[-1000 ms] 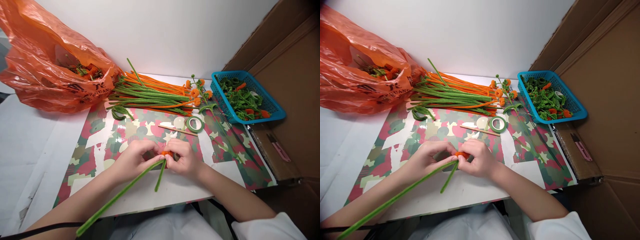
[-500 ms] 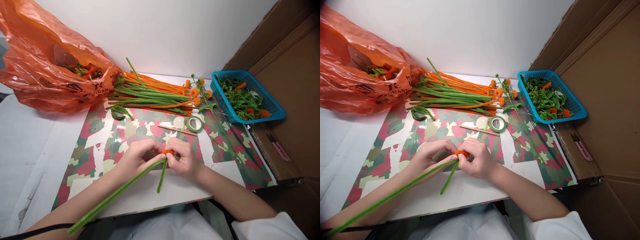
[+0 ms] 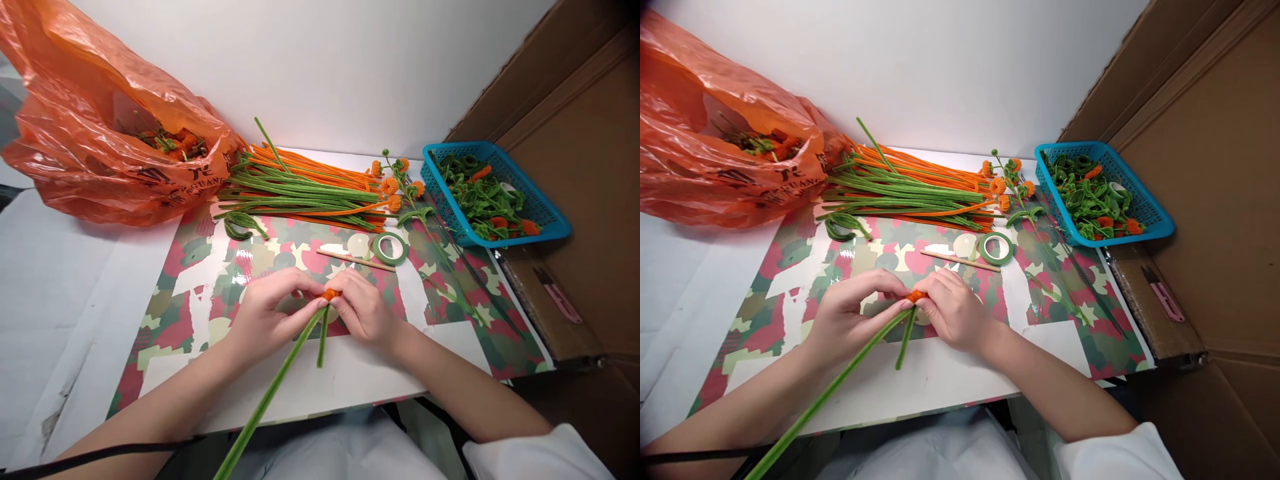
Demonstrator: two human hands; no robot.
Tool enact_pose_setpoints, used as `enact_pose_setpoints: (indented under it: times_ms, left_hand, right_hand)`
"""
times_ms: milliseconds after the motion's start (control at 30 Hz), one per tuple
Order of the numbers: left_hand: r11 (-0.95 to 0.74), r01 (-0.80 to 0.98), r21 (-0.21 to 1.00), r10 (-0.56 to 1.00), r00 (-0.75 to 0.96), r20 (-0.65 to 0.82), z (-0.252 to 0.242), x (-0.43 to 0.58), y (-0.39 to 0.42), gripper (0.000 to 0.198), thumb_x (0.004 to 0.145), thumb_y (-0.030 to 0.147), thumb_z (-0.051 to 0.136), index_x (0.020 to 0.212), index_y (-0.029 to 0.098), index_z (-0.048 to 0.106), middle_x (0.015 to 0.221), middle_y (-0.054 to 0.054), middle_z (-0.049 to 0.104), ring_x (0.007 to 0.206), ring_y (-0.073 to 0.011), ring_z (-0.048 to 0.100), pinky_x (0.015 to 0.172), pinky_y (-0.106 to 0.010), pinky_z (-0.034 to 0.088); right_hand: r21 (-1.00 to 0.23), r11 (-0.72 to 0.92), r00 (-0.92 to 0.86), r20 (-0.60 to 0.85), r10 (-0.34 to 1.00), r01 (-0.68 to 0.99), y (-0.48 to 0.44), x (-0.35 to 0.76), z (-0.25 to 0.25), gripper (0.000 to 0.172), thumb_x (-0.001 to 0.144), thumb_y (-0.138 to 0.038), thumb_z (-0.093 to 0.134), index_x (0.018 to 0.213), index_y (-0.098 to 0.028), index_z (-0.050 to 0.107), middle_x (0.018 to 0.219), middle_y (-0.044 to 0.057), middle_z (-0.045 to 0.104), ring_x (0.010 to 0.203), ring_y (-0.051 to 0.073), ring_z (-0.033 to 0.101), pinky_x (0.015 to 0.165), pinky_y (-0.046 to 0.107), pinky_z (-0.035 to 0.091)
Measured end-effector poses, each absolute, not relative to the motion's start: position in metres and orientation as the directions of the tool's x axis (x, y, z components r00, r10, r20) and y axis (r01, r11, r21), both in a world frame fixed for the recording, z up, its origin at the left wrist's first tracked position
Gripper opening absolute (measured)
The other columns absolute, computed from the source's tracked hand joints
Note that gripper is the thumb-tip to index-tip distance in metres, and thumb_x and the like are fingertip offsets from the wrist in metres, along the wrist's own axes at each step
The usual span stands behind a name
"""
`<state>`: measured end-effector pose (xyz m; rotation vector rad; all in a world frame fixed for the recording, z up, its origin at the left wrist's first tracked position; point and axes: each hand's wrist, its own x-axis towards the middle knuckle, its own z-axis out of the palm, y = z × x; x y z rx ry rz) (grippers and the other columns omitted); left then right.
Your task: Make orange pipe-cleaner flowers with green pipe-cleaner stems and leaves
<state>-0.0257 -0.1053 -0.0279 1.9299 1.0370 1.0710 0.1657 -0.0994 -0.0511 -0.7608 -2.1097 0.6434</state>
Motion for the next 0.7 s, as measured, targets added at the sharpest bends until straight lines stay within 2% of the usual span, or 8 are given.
enact_pose_setpoints:
  times_ms: [167, 300, 400, 500, 567, 700]
  left_hand:
    - [-0.372, 0.294, 0.880, 0.904, 0.330, 0.272, -0.027, -0.026, -0.104, 0.005, 0.084, 0.017, 0.066, 0.079, 0.019, 0.066, 0.073, -0.001, 0.067, 0.066, -0.0131, 0.059, 0.058, -0.025, 0.044]
    - [-0.129, 0.187, 0.974, 0.943, 0.326, 0.063, -0.026, -0.025, -0.100, 0.010, 0.081, 0.021, 0.068, 0.072, 0.017, 0.067, 0.074, -0.002, 0.066, 0.069, -0.0140, 0.060, 0.058, -0.024, 0.046]
    - [0.078, 0.069, 0.995, 0.935, 0.341, -0.097, -0.026, -0.025, -0.096, 0.013, 0.076, 0.024, 0.074, 0.070, 0.016, 0.067, 0.074, -0.002, 0.064, 0.070, -0.0138, 0.061, 0.061, -0.024, 0.050]
    - [0.329, -0.049, 0.943, 0.886, 0.361, -0.290, -0.027, -0.024, -0.095, 0.019, 0.072, 0.030, 0.078, 0.072, 0.016, 0.065, 0.075, -0.002, 0.067, 0.068, -0.0139, 0.064, 0.061, -0.024, 0.052]
    - [0.467, -0.118, 0.877, 0.838, 0.374, -0.396, -0.028, -0.023, -0.095, 0.023, 0.071, 0.032, 0.081, 0.078, 0.017, 0.065, 0.075, -0.001, 0.069, 0.065, -0.0135, 0.066, 0.059, -0.023, 0.052]
    - [0.530, -0.230, 0.816, 0.829, 0.344, -0.441, -0.030, -0.019, -0.096, 0.032, 0.067, 0.031, 0.084, 0.091, 0.018, 0.067, 0.082, -0.003, 0.073, 0.068, -0.0133, 0.069, 0.057, -0.019, 0.052]
  right_hand:
    - [-0.713, 0.637, -0.472, 0.471, 0.745, 0.294, -0.101, 0.163, -0.051, 0.014, 0.097, -0.016, 0.041, 0.092, -0.020, 0.053, 0.081, 0.004, 0.062, 0.075, 0.017, 0.053, 0.070, 0.032, 0.045]
    - [-0.720, 0.626, -0.455, 0.469, 0.757, 0.299, -0.103, 0.162, -0.053, 0.015, 0.096, -0.016, 0.042, 0.093, -0.020, 0.057, 0.081, 0.004, 0.064, 0.076, 0.017, 0.056, 0.070, 0.032, 0.047]
    - [-0.762, 0.580, -0.423, 0.441, 0.791, 0.289, -0.105, 0.162, -0.052, 0.014, 0.095, -0.018, 0.047, 0.095, -0.020, 0.061, 0.084, 0.004, 0.068, 0.077, 0.017, 0.059, 0.070, 0.031, 0.048]
    - [-0.882, 0.390, -0.341, 0.293, 0.894, 0.264, -0.106, 0.162, -0.051, 0.011, 0.093, -0.025, 0.056, 0.097, -0.020, 0.065, 0.084, 0.003, 0.069, 0.074, 0.015, 0.061, 0.063, 0.028, 0.049]
    - [-0.944, 0.247, -0.300, 0.177, 0.937, 0.216, -0.106, 0.163, -0.050, 0.016, 0.092, -0.031, 0.058, 0.103, -0.021, 0.065, 0.082, 0.002, 0.068, 0.071, 0.014, 0.061, 0.060, 0.025, 0.049]
    - [-0.999, 0.045, -0.305, 0.035, 0.952, 0.025, -0.104, 0.163, -0.047, 0.031, 0.095, -0.045, 0.051, 0.115, -0.023, 0.061, 0.084, 0.002, 0.064, 0.075, 0.014, 0.062, 0.064, 0.025, 0.053]
